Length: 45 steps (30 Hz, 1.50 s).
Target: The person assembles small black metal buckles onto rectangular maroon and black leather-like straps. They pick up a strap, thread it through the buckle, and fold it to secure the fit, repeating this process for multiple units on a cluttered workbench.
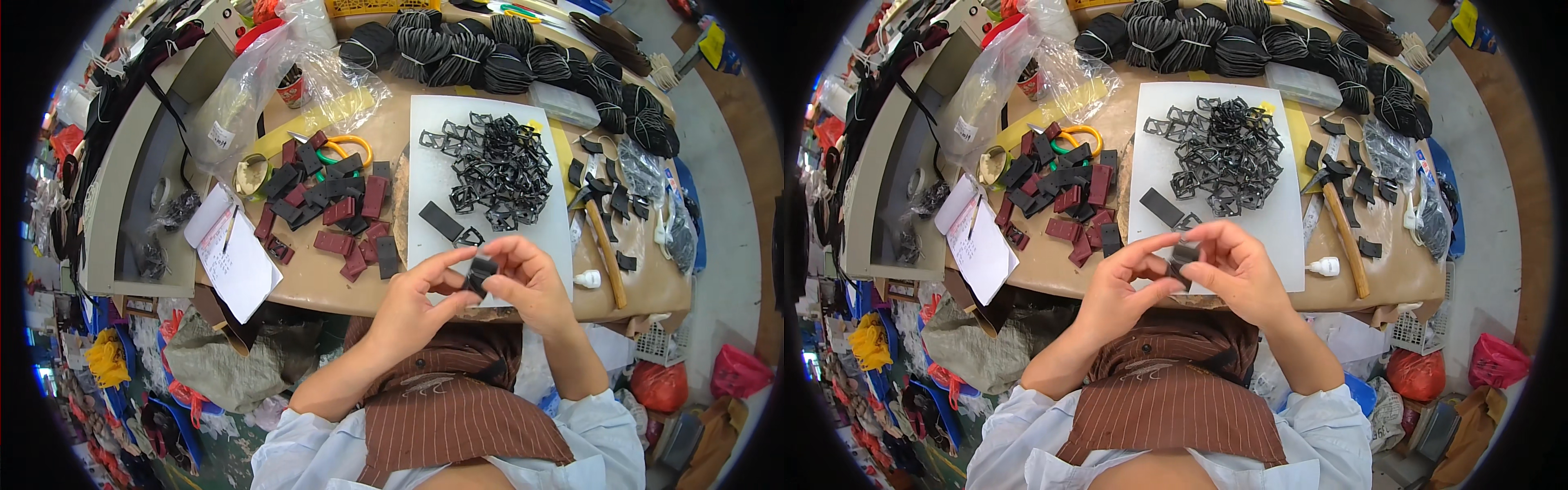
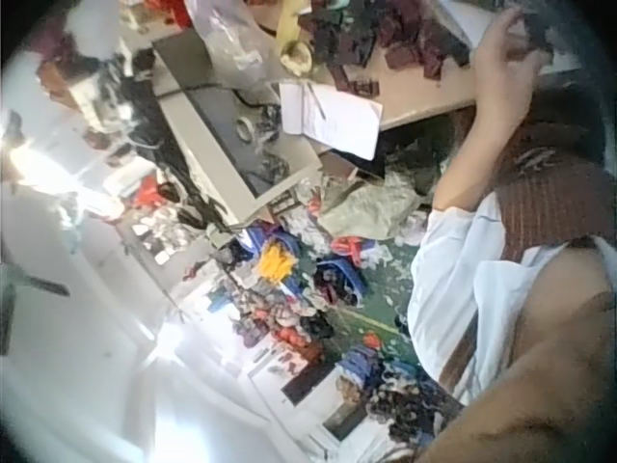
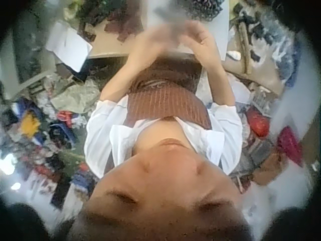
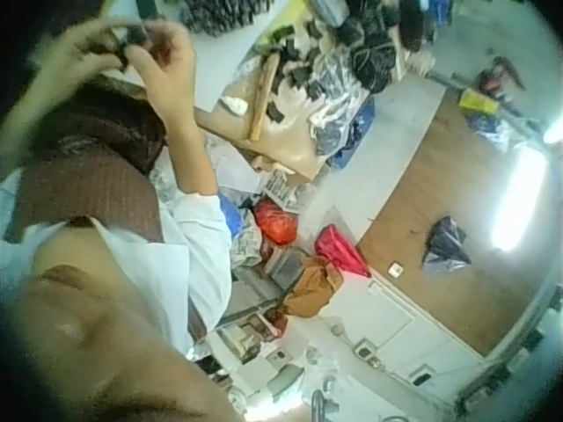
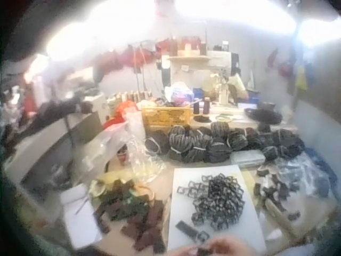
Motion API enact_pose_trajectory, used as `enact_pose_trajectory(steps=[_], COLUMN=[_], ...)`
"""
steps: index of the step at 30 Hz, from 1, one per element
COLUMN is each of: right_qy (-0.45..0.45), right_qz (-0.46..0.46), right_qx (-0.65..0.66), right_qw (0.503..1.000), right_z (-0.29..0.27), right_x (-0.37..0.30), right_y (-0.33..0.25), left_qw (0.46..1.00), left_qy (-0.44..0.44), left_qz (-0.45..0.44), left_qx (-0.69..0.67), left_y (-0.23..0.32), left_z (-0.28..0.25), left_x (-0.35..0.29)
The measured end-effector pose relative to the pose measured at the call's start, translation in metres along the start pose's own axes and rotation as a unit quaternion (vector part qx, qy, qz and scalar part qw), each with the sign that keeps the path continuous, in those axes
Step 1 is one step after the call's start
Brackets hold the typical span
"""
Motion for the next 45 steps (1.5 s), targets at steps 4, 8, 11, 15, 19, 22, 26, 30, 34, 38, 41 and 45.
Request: enact_pose_trajectory(steps=[4, 8, 11, 15, 19, 22, 26, 30, 34, 38, 41, 45], right_qy=[0.041, 0.033, 0.01, 0.019, 0.0, 0.007, 0.095, 0.075, -0.02, 0.001, 0.002, 0.038], right_qz=[-0.114, -0.123, -0.077, -0.044, -0.047, -0.018, -0.107, -0.133, -0.071, -0.045, -0.069, -0.169], right_qx=[0.018, 0.018, 0.011, -0.018, -0.005, 0.057, 0.058, 0.022, 0.063, 0.059, 0.0, -0.127], right_qw=[0.992, 0.992, 0.997, 0.999, 0.999, 0.998, 0.988, 0.988, 0.995, 0.997, 0.998, 0.977], right_z=[0.011, 0.008, 0.002, 0.005, 0.002, 0.013, 0.021, 0.018, 0.008, 0.013, 0.005, 0.013], right_x=[0.003, 0.003, -0.001, -0.004, -0.005, -0.008, -0.006, -0.004, -0.005, -0.001, 0.001, -0.003], right_y=[0.014, 0.016, 0.015, 0.009, 0.012, 0.008, 0.007, 0.01, 0.01, 0.003, 0.008, 0.006], left_qw=[0.926, 0.925, 0.987, 0.983, 0.988, 0.98, 0.972, 0.985, 0.981, 0.992, 0.986, 0.951], left_qy=[0.154, 0.119, 0.077, 0.103, 0.089, 0.105, 0.154, 0.135, 0.017, 0.014, 0.042, 0.073], left_qz=[-0.023, -0.059, 0.025, 0.113, 0.018, 0.002, 0.012, 0.07, -0.017, 0.07, 0.161, -0.071], left_qx=[-0.345, -0.356, -0.139, 0.104, -0.126, -0.166, -0.176, -0.08, -0.192, -0.102, -0.025, -0.291], left_y=[-0.008, -0.011, -0.006, -0.009, -0.005, -0.007, -0.003, -0.005, -0.005, -0.002, -0.007, -0.017], left_z=[0.025, 0.022, 0.011, 0.001, -0.001, 0.001, 0.011, 0.008, -0.008, -0.006, -0.001, -0.003], left_x=[-0.002, -0.005, -0.006, -0.002, -0.003, -0.006, -0.002, -0.003, 0.002, -0.002, -0.008, -0.003])
Point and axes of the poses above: each hand's wrist, its own x-axis towards the middle knuckle, its own z-axis out of the palm, y = z × x, the point moved 1 cm from there along x, towards the middle knuckle, and after that the axes turned 7 degrees about z, right-handed, at the moved point
